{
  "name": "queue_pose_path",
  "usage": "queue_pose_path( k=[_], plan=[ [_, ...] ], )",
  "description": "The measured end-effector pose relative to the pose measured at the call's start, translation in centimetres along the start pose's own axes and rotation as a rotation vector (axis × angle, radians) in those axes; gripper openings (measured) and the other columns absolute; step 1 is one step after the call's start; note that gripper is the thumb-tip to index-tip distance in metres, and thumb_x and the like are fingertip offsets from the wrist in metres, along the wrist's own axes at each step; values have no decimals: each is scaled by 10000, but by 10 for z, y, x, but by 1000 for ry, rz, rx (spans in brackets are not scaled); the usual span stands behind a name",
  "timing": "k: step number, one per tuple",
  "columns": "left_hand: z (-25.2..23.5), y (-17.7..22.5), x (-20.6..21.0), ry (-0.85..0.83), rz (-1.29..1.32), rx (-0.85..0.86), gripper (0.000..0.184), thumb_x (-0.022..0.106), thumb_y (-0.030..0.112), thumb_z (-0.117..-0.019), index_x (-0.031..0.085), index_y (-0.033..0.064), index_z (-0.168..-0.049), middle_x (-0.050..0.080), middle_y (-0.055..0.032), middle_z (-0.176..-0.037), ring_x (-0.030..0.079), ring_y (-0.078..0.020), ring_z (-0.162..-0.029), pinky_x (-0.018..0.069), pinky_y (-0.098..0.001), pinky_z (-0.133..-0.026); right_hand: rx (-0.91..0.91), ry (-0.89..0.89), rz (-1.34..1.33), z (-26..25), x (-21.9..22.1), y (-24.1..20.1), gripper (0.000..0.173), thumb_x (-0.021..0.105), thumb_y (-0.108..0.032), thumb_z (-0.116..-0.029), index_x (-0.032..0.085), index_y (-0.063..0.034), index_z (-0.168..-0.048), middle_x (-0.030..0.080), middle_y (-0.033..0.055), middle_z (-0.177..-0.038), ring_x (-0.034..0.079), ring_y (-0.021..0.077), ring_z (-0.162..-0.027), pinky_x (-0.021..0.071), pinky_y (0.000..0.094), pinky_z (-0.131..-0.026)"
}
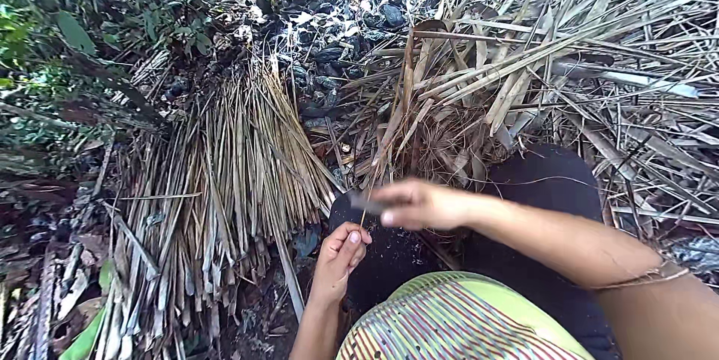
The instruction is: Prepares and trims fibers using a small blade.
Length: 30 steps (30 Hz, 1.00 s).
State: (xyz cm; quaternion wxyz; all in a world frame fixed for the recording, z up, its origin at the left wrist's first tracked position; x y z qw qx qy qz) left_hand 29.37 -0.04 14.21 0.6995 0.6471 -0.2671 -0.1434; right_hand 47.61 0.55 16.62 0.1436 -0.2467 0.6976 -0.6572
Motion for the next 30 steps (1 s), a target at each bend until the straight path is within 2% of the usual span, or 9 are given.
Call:
queue_pose_path(
  k=[2, 8, 12, 15, 19, 21, 25, 27, 30],
  plan=[
    [0, 0, -1, -33, 29, -7, 163, 616, 341, -1013, 726, 228, -974, 487, 194, -619, 416, 99, -528, 347, -88, -503, 32, -84, -2, -1, 11, 2, 375, 498, -147, -1050, 547, 0, -1392, 559, -47, -786, 408, -59, -570, 355, 126, -523],
    [17, -18, -17, -93, -28, -53, 233, 572, 399, -1031, 734, 235, -1003, 532, 181, -624, 471, 104, -536, 389, -74, -510, -311, 268, -69, 3, -77, -62, 386, 473, -86, -1023, 540, -56, -1402, 546, -132, -733, 433, -56, -523, 387, 116, -484],
    [4, -1, 0, -30, -203, 143, 266, 520, 353, -1065, 727, 187, -1072, 610, 150, -698, 549, 80, -602, 464, -92, -565, -216, 176, -53, 3, -49, -33, 424, 497, -132, -1027, 520, -68, -1445, 678, -12, -1078, 446, -49, -553, 385, 119, -476],
    [-5, 7, 9, 14, -221, 188, 236, 525, 322, -1067, 708, 177, -1032, 548, 170, -658, 496, 96, -567, 415, -79, -520, -100, 106, -33, 4, -24, -8, 400, 533, -186, -1010, 560, -100, -1400, 582, -81, -767, 445, -55, -538, 388, 121, -495],
    [-8, 4, 13, -14, -94, 132, 212, 561, 335, -1046, 722, 202, -1012, 539, 182, -650, 446, 107, -541, 372, -76, -505, 3, -108, 55, 12, 11, 1, 397, 522, -143, -1049, 539, -16, -1425, 664, 17, -1066, 461, -75, -673, 389, 111, -585],
    [-3, -1, 9, -60, -66, 95, 215, 558, 355, -1045, 716, 217, -996, 506, 186, -632, 429, 110, -534, 361, -73, -506, -32, 33, 75, 12, -11, -16, 378, 532, -129, -1022, 579, 8, -1372, 646, -25, -924, 439, -81, -631, 369, 110, -564],
    [11, -10, 1, -81, -18, 16, 209, 567, 362, -1039, 712, 228, -970, 466, 191, -599, 414, 107, -516, 354, -74, -504, -315, 297, -3, 8, -84, -55, 432, 478, -104, -1022, 490, -55, -1451, 528, -148, -715, 435, -65, -535, 391, 116, -497],
    [11, -10, 1, -63, -9, 7, 210, 575, 368, -1034, 711, 227, -959, 461, 188, -593, 407, 104, -509, 349, -76, -496, -300, 277, -44, 7, -76, -51, 465, 494, -120, -1013, 459, -82, -1475, 513, -139, -675, 451, -45, -510, 415, 133, -483],
    [6, -8, 4, -44, 50, 3, 199, 591, 364, -1025, 718, 230, -953, 460, 192, -582, 418, 96, -506, 363, -88, -504, -32, 28, -10, 8, -12, -6, 419, 548, -157, -1014, 544, -50, -1419, 602, -43, -785, 448, -46, -562, 394, 134, -520]
  ],
)
Point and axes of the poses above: each hand's wrist, its own z-axis away from the middle knuckle, its own x-axis out of the palm, y = z × x, the point moved 6 cm from there along -z, towards the middle knuckle
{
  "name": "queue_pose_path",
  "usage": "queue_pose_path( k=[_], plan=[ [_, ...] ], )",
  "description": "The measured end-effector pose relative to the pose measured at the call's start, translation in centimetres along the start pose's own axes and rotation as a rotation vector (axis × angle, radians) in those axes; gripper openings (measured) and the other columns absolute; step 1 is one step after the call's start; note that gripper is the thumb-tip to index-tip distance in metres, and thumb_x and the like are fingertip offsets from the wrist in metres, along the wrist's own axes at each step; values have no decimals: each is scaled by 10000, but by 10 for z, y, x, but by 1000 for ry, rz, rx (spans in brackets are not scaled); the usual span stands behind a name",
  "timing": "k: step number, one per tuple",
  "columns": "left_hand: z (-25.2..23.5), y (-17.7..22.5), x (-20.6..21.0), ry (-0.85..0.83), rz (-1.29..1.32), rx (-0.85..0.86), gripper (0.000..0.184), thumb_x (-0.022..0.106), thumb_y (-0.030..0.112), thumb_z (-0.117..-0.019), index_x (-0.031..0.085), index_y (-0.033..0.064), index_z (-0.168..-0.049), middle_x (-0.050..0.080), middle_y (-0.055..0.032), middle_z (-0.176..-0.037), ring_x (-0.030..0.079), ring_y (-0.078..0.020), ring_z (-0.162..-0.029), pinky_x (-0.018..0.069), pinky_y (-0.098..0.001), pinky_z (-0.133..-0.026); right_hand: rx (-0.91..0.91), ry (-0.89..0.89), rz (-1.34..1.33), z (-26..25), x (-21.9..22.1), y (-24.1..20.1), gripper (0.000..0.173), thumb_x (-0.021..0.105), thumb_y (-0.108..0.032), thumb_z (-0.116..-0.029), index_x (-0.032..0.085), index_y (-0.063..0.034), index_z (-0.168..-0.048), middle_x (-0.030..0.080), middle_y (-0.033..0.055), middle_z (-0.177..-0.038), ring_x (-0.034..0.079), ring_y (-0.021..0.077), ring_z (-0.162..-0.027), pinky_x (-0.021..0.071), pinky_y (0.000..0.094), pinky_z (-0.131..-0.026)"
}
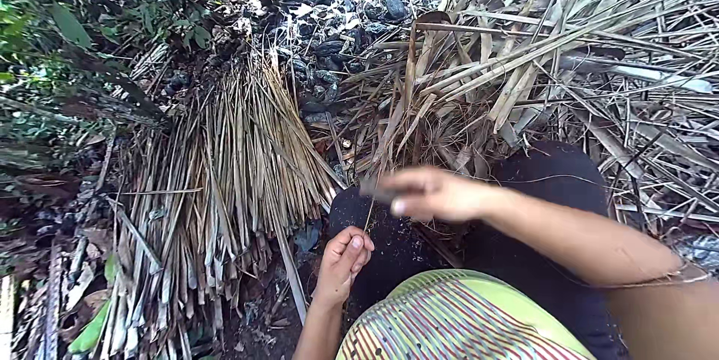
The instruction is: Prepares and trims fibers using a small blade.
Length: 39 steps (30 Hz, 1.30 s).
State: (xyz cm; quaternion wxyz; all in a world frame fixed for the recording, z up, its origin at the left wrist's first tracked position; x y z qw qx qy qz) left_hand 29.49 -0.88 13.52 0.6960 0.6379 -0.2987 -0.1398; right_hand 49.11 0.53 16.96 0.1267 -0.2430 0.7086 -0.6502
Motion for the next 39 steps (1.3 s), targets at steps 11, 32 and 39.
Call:
queue_pose_path(
  k=[11, 32, 39],
  plan=[
    [10, -8, -8, -36, -113, 82, 291, 508, 376, -1066, 728, 186, -1052, 573, 155, -647, 512, 94, -563, 428, -77, -540, -234, 135, -51, -2, -42, -31, 406, 507, -137, -1030, 533, -68, -1429, 658, -50, -983, 445, -58, -546, 394, 109, -475],
    [13, -2, 4, -95, 84, -36, 226, 554, 362, -1045, 698, 218, -948, 444, 187, -568, 425, 86, -496, 382, -97, -512, -7, 27, -50, 6, 1, -4, 435, 553, -178, -1008, 544, -85, -1433, 604, -57, -784, 450, -47, -551, 398, 138, -508],
    [20, -5, -2, -172, 320, -148, 207, 588, 337, -1031, 695, 203, -916, 456, 184, -563, 443, 69, -480, 386, -108, -494, -28, 57, -62, 0, -8, -15, 388, 497, -146, -1024, 575, -47, -1392, 528, -104, -721, 394, -78, -541, 338, 102, -500]
  ],
)
Point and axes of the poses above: each hand's wrist, its own z-axis away from the middle knuckle, its own x-axis out of the palm, y = z × x, the point moved 6 cm from there along -z, towards the middle knuckle
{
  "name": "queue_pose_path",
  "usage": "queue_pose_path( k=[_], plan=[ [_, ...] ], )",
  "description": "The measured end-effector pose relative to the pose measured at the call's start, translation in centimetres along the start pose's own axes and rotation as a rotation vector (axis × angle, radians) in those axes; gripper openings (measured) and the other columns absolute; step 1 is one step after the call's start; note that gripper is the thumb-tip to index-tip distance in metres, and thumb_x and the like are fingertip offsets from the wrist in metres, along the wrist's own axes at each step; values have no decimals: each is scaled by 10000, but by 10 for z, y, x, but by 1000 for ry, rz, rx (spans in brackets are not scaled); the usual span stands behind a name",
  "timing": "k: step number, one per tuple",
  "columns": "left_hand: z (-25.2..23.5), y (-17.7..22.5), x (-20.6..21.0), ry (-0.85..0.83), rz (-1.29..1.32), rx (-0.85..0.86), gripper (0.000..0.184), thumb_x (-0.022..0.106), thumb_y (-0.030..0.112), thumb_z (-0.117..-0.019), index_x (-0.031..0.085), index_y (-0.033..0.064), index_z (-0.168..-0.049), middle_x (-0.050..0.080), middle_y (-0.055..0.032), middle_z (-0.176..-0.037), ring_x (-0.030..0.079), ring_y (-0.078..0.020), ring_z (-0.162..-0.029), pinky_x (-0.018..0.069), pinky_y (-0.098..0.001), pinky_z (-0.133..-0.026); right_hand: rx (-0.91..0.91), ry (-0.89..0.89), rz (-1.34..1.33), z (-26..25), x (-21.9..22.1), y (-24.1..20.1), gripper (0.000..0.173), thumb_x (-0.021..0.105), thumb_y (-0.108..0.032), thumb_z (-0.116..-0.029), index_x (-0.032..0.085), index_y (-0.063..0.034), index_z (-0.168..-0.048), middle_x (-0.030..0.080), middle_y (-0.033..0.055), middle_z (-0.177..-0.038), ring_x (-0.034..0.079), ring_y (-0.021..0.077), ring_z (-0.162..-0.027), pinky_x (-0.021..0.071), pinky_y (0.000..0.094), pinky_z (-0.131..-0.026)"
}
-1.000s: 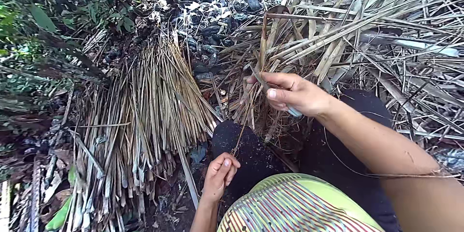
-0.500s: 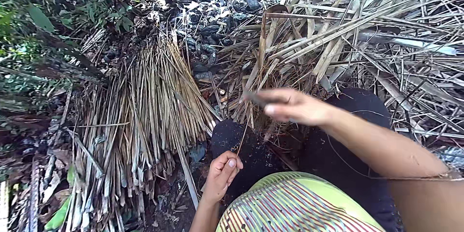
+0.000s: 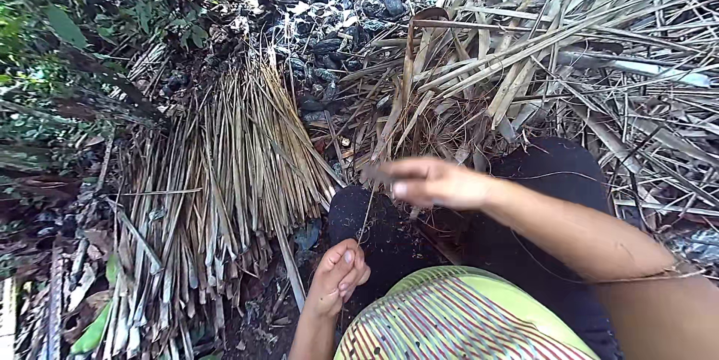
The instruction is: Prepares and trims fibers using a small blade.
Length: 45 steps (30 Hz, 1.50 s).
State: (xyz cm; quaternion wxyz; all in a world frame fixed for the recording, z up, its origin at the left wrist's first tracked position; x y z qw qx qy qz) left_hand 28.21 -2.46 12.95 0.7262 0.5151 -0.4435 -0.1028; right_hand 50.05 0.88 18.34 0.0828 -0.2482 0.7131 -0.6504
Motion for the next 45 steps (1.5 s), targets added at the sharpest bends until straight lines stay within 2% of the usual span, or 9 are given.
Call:
queue_pose_path(
  k=[3, 5, 10, 15, 19, 26, 33, 40, 45],
  plan=[
    [9, -4, -8, 47, -47, 2, 218, 591, 348, -1028, 697, 206, -901, 451, 182, -557, 430, 77, -476, 375, -105, -487, -168, 185, -107, -7, -46, -28, 409, 473, -107, -1019, 533, -86, -1423, 514, -138, -680, 430, -50, -516, 384, 121, -484],
    [11, -5, -11, 88, -129, 27, 226, 585, 362, -1029, 704, 209, -913, 453, 181, -561, 433, 80, -485, 381, -102, -498, -146, 177, -117, -6, -40, -23, 424, 476, -115, -1013, 517, -119, -1435, 516, -122, -673, 438, -40, -503, 397, 130, -475],
    [18, -6, -21, 146, -287, 82, 220, 577, 383, -1030, 719, 235, -950, 457, 184, -569, 426, 87, -494, 382, -96, -506, 176, -205, -20, 8, 41, 38, 408, 505, -150, -1055, 518, -63, -1453, 577, -43, -835, 414, -45, -575, 357, 138, -519],
    [37, -19, -44, 112, -331, 52, 247, 548, 392, -1046, 712, 222, -975, 479, 179, -589, 430, 97, -508, 368, -83, -503, -28, 90, -43, 1, -17, 3, 370, 502, -148, -1030, 586, -106, -1387, 572, -84, -754, 416, -49, -508, 364, 110, -463],
    [18, -8, -23, 110, -476, 146, 300, 515, 418, -1056, 730, 210, -1082, 617, 153, -685, 538, 99, -580, 445, -73, -546, -46, 30, 34, 6, -3, 6, 395, 539, -136, -1012, 577, -89, -1402, 608, -79, -782, 439, -67, -540, 377, 105, -490],
    [-26, 23, 28, 173, -620, 334, 222, 528, 323, -1067, 708, 195, -1046, 569, 181, -719, 442, 128, -583, 363, -58, -531, -55, -115, 51, 21, 33, 20, 399, 526, -140, -1048, 534, 46, -1401, 660, 10, -1154, 462, -135, -714, 383, 60, -606],
    [-9, 30, 20, 159, -609, 250, 219, 537, 335, -1060, 713, 208, -1025, 503, 189, -657, 387, 135, -535, 320, -49, -493, -247, 124, 89, 21, -16, -26, 376, 539, -167, -1019, 586, -53, -1374, 616, -99, -814, 435, -85, -557, 377, 90, -492],
    [-3, 31, 12, 167, -638, 229, 209, 541, 330, -1059, 713, 216, -1021, 509, 191, -663, 384, 138, -538, 314, -44, -496, -280, 92, 8, 21, -17, -29, 398, 560, -196, -1030, 561, -68, -1407, 671, -51, -1025, 458, -85, -592, 393, 88, -503],
    [6, 38, -1, 131, -652, 176, 214, 543, 366, -1053, 718, 247, -1024, 501, 199, -649, 378, 138, -529, 314, -44, -492, -421, 139, 27, 24, -42, -58, 351, 525, -160, -1042, 557, -70, -1380, 597, -137, -807, 442, -81, -565, 377, 98, -491]
  ],
)
Point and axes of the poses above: each hand's wrist, its own z-axis away from the middle knuckle, its own x-axis out of the palm, y = z × x, the point moved 6 cm from there along -z, towards the middle knuckle
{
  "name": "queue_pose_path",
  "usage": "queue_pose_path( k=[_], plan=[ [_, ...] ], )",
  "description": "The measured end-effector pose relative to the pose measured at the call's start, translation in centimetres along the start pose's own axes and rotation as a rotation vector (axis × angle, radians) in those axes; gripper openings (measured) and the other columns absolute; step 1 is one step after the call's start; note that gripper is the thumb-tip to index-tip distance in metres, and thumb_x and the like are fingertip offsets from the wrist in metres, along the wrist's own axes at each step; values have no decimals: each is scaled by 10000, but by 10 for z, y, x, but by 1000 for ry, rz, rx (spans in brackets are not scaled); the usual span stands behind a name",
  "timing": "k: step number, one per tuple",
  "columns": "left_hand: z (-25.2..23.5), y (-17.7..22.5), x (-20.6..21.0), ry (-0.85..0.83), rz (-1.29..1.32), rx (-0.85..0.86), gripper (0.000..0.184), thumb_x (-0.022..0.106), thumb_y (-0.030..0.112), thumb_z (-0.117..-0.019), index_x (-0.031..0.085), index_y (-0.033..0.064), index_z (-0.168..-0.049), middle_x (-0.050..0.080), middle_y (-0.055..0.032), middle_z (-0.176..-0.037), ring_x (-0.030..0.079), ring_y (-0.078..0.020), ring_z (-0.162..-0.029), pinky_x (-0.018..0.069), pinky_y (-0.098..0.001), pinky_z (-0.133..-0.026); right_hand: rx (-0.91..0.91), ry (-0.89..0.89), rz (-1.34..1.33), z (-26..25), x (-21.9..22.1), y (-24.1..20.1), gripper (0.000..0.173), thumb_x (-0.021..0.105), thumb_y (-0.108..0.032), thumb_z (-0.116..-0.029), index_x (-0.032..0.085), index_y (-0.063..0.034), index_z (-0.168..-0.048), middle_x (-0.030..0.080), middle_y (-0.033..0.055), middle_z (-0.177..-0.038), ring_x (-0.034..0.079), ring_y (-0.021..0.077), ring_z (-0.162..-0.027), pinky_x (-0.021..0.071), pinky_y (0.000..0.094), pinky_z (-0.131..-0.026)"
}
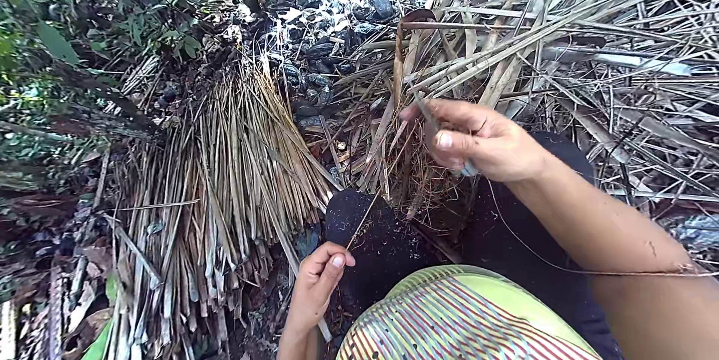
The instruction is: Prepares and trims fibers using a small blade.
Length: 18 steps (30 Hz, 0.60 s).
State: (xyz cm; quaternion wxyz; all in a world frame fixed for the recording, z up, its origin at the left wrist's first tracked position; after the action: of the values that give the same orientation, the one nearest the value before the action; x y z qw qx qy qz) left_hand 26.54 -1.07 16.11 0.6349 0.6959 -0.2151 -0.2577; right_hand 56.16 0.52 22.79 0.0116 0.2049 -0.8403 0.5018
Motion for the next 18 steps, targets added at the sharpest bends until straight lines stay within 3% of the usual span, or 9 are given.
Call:
queue_pose_path(
  k=[2, 6, 10, 12, 14, 16, 18],
  plan=[
    [3, 0, -6, -22, 11, -16, 206, 551, 366, -1049, 722, 254, -1025, 508, 198, -642, 392, 137, -523, 327, -45, -491, -35, 13, 0, -4, -7, -7, 357, 532, -156, -1040, 548, -54, -1382, 576, -146, -776, 451, -78, -569, 389, 102, -502],
    [6, 3, -13, -53, 28, -38, 212, 554, 361, -1049, 728, 244, -1019, 541, 187, -657, 416, 132, -530, 343, -47, -499, -24, -10, 18, -7, -8, -10, 378, 517, -124, -1039, 521, -17, -1402, 619, -128, -868, 458, -90, -587, 399, 89, -504],
    [9, 1, -24, -20, 31, -75, 200, 573, 375, -1036, 729, 256, -996, 520, 196, -633, 406, 131, -517, 340, -50, -490, -99, 159, 82, -11, -41, -32, 323, 482, -176, -1041, 534, -134, -1357, 482, -187, -650, 450, -53, -533, 410, 140, -513],
    [8, 2, -27, 5, 46, -90, 198, 582, 382, -1029, 728, 258, -979, 497, 198, -611, 400, 125, -506, 342, -59, -486, -152, 254, 109, -6, -55, -45, 320, 484, -198, -1049, 502, -168, -1367, 471, -190, -628, 454, -31, -511, 427, 157, -508],
    [5, 6, -24, 7, 73, -90, 204, 580, 387, -1028, 722, 257, -961, 477, 198, -596, 398, 117, -497, 344, -61, -486, -95, 265, 177, 2, -40, -38, 414, 506, -182, -1027, 483, -135, -1437, 498, -166, -643, 450, -34, -497, 419, 152, -472],
    [0, 8, -19, -4, 108, -91, 217, 579, 390, -1027, 722, 248, -948, 464, 194, -582, 397, 109, -489, 346, -68, -481, 75, 201, 202, 14, -7, -12, 543, 541, -151, -972, 461, -117, -1509, 556, -79, -678, 448, -18, -474, 408, 149, -428],
    [-4, 9, -14, -41, 147, -97, 220, 572, 387, -1032, 720, 248, -948, 451, 196, -578, 396, 105, -488, 350, -72, -485, 226, 18, 170, 23, 31, 22, 577, 594, -143, -971, 442, -116, -1527, 671, -26, -860, 523, -33, -603, 451, 141, -536]
  ],
)
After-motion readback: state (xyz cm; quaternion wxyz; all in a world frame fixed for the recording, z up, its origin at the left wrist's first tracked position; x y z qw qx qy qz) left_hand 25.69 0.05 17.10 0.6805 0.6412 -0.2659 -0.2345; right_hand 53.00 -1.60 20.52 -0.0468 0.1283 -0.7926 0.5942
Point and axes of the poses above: each hand's wrist, its own z-axis away from the middle knuckle, its own x-axis out of the palm, y = z × x, the point moved 6 cm from there along -z, towards the middle knuckle
